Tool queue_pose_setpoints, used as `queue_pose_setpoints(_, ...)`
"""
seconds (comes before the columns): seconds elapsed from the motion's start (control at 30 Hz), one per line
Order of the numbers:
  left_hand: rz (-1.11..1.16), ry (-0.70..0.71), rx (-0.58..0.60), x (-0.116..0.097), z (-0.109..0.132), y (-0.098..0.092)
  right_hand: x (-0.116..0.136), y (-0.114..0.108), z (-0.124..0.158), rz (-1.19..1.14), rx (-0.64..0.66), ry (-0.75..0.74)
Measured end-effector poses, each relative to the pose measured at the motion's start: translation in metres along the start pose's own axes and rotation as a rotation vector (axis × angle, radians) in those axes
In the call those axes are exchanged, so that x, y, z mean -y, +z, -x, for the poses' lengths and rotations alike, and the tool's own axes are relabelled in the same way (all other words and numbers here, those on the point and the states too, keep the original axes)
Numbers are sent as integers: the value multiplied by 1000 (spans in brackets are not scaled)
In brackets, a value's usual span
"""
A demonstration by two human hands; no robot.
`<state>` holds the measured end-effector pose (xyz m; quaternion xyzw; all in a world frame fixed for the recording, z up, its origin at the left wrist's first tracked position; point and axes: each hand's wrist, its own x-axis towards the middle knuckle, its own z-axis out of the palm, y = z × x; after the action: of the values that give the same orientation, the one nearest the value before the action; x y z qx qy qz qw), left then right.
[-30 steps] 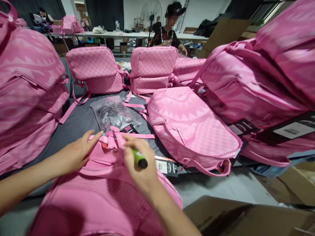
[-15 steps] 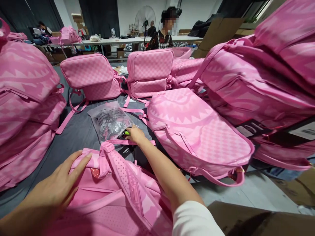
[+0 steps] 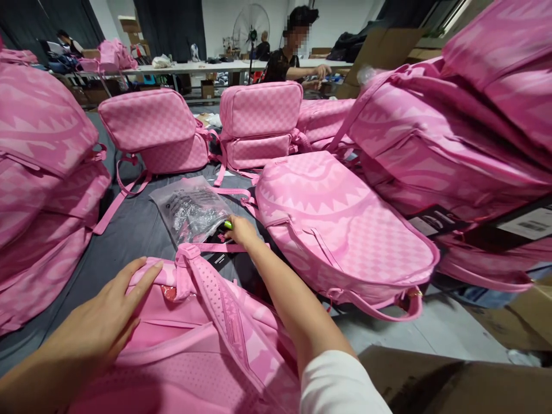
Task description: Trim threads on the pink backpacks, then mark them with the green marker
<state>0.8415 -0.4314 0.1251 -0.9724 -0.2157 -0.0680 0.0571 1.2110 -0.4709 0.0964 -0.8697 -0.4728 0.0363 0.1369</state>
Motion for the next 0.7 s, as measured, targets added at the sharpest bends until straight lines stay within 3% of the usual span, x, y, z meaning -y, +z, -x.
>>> queue_pose_setpoints(0.13,-26,-3,-3,0,-2,-1,-5,-8,-1,-100,-66,33)
queue_pose_setpoints(0.3,60,3,9,6,-4,0,-17,-15,4,-239,-55,65)
queue_pose_setpoints(0.5,196,61,-4,14,-7,-9,-3,-37,43,-325,-206,10)
queue_pose_setpoints(0.6,291,58,-84,11,-8,-14,26,-57,93,-341,-443,-225)
queue_pose_setpoints(0.7,475,90,-304,0,-4,-30,64,-71,155,-301,-640,-609)
